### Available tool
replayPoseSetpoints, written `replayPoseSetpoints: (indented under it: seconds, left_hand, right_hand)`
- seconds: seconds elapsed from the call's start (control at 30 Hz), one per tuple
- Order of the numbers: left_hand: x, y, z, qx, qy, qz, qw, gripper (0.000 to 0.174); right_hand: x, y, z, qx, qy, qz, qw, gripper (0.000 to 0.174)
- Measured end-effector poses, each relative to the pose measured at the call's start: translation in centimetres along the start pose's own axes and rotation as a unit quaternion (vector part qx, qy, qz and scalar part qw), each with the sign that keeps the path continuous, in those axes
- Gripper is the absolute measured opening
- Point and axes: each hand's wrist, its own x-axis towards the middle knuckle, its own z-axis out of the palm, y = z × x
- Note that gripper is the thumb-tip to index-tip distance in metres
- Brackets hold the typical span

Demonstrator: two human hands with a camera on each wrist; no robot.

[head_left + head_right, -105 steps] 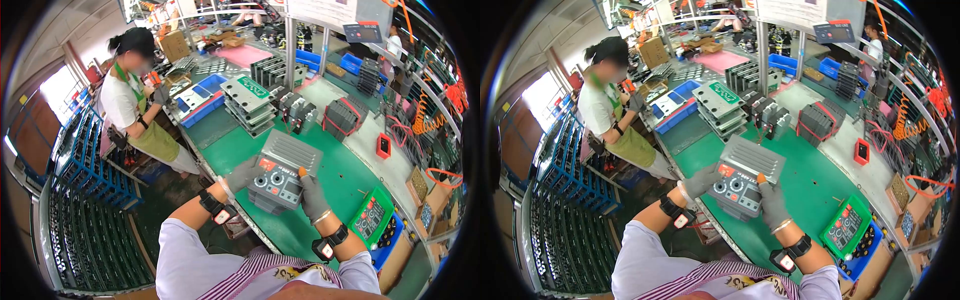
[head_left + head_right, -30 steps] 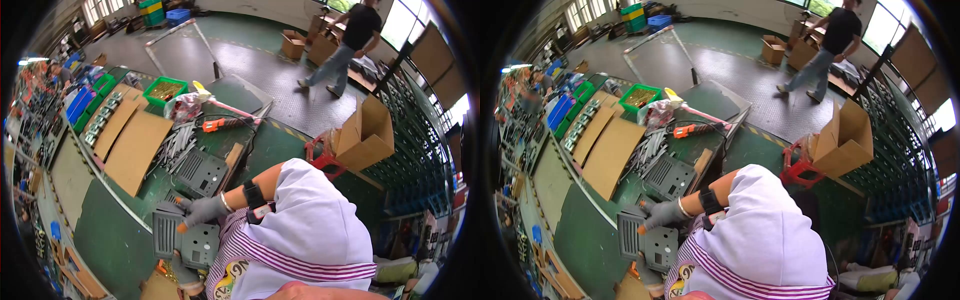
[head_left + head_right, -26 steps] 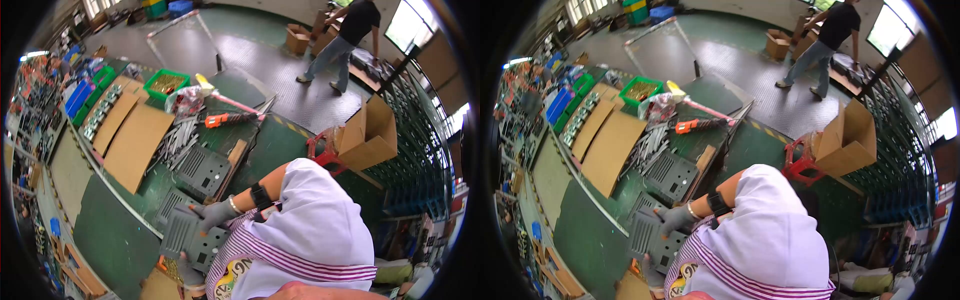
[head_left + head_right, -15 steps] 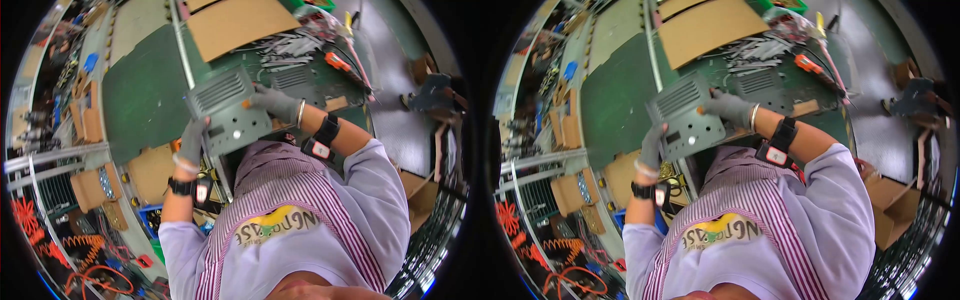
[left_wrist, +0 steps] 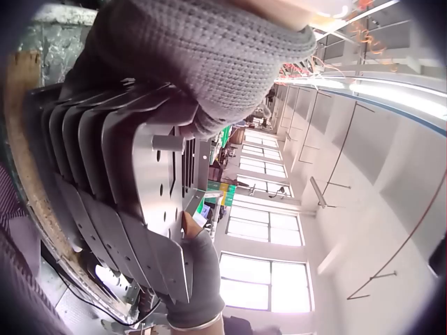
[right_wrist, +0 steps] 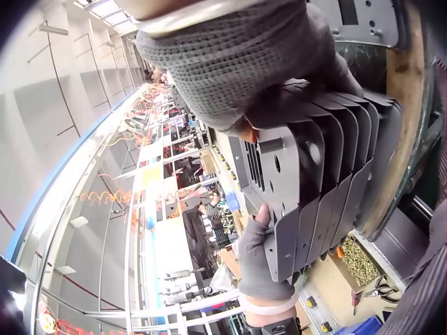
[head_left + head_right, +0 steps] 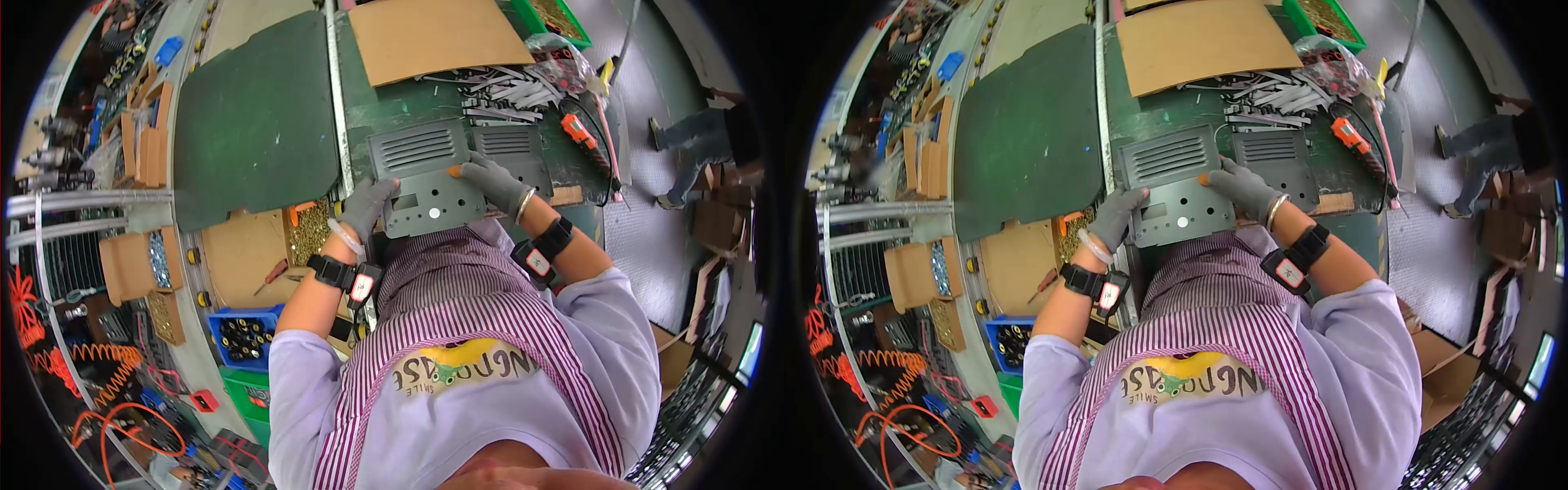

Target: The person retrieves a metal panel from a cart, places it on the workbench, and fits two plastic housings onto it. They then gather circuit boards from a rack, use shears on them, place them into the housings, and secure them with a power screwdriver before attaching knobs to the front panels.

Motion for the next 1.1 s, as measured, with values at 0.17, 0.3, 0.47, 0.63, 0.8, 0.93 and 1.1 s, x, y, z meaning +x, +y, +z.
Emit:
replayPoseSetpoints:
  seconds: [0.17,0.3,0.47,0.63,0.8,0.93,1.1]
  left_hand:
    - [-0.5,1.3,0.2,0.208,0.030,0.022,0.977,0.053]
    - [0.3,1.1,0.1,0.334,0.044,0.031,0.941,0.048]
    - [1.0,-0.7,-0.9,0.288,0.041,0.071,0.954,0.053]
    - [-0.4,-3.4,0.5,0.305,0.083,0.068,0.946,0.072]
    - [-1.1,-6.5,2.3,0.254,0.103,0.069,0.959,0.077]
    - [-1.6,-5.6,2.3,0.178,0.063,0.037,0.981,0.082]
    - [0.0,-7.2,2.7,0.138,0.139,0.086,0.977,0.061]
  right_hand:
    - [0.9,0.5,0.1,-0.150,0.047,0.004,0.987,0.065]
    - [-1.0,-2.3,0.2,-0.283,0.070,0.001,0.957,0.059]
    - [0.3,-1.3,-0.1,-0.266,0.075,0.004,0.961,0.053]
    - [2.4,2.9,-2.4,-0.343,0.023,-0.177,0.922,0.042]
    - [1.1,3.0,-0.9,-0.276,0.055,-0.138,0.950,0.037]
    - [0.4,2.2,-0.2,-0.226,0.053,-0.115,0.966,0.039]
    - [1.8,3.6,-0.4,-0.202,0.057,-0.119,0.970,0.035]
